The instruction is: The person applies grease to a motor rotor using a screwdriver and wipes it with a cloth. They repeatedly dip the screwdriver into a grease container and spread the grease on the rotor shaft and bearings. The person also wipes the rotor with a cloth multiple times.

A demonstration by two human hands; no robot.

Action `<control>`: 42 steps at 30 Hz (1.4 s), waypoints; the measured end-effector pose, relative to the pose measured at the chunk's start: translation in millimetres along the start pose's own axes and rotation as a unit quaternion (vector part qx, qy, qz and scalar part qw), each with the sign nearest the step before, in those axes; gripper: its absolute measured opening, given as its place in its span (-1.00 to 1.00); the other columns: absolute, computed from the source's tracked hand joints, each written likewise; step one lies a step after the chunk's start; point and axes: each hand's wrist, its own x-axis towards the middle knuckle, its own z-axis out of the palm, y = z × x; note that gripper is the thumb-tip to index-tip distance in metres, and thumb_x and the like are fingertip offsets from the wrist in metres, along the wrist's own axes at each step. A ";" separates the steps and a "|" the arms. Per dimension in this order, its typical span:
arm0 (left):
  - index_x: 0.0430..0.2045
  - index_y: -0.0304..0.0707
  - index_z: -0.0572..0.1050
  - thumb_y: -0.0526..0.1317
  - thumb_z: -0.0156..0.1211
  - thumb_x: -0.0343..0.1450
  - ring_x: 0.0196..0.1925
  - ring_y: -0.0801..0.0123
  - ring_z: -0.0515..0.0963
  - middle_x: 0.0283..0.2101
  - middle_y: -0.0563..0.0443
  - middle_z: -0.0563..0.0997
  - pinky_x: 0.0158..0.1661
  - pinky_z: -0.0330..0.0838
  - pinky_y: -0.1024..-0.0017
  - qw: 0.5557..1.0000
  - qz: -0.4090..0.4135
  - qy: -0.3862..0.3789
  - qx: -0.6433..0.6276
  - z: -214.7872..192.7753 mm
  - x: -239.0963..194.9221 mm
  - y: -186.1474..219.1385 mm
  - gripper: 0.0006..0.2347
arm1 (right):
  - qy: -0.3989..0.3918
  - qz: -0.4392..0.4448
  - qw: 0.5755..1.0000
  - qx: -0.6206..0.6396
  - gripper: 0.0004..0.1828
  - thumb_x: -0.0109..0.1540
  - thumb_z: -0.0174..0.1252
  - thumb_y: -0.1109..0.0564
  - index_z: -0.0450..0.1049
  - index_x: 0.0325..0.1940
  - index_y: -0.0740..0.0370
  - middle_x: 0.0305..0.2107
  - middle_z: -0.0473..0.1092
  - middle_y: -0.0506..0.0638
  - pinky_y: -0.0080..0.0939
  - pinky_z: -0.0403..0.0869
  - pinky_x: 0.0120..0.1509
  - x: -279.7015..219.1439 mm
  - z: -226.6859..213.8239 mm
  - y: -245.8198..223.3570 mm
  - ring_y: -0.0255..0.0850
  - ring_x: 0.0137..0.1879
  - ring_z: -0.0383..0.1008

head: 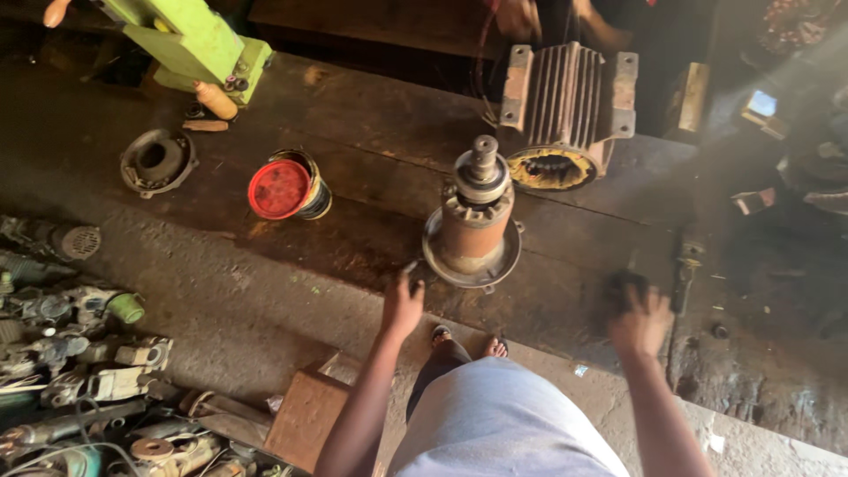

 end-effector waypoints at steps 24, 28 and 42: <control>-0.13 -0.26 0.51 -0.05 0.44 0.26 0.07 -0.15 0.48 -0.04 -0.22 0.54 -0.08 0.46 0.01 0.938 0.047 -0.156 0.305 -0.1 93.8 -8.2 -0.60 | 0.109 0.071 0.981 0.145 -0.38 0.22 0.17 0.12 0.44 0.41 -0.10 0.36 0.28 0.03 0.22 0.25 0.48 -12.1 -28.1 -6.6 0.16 0.44 0.21; -0.05 -0.23 0.48 -0.07 0.37 0.34 -0.01 -0.14 0.56 -0.11 -0.23 0.60 -0.04 0.45 -0.01 0.948 0.023 -0.184 0.260 -24.9 78.7 -34.7 -0.62 | 0.121 0.105 0.973 0.168 -0.53 0.26 0.20 0.12 0.48 0.29 -0.05 0.35 0.28 0.12 0.22 0.24 0.44 -13.7 -42.3 -32.8 0.18 0.42 0.21; -0.15 -0.25 0.51 -0.18 0.47 0.17 0.07 -0.28 0.49 -0.07 -0.38 0.54 0.07 0.37 0.01 0.976 0.092 -0.010 0.198 -57.8 25.5 -58.7 -0.60 | 0.167 -0.145 0.913 0.343 -0.69 0.24 0.18 0.24 0.56 0.07 0.11 0.14 0.43 0.06 0.08 0.33 0.38 -9.5 -208.4 -175.0 0.08 0.29 0.36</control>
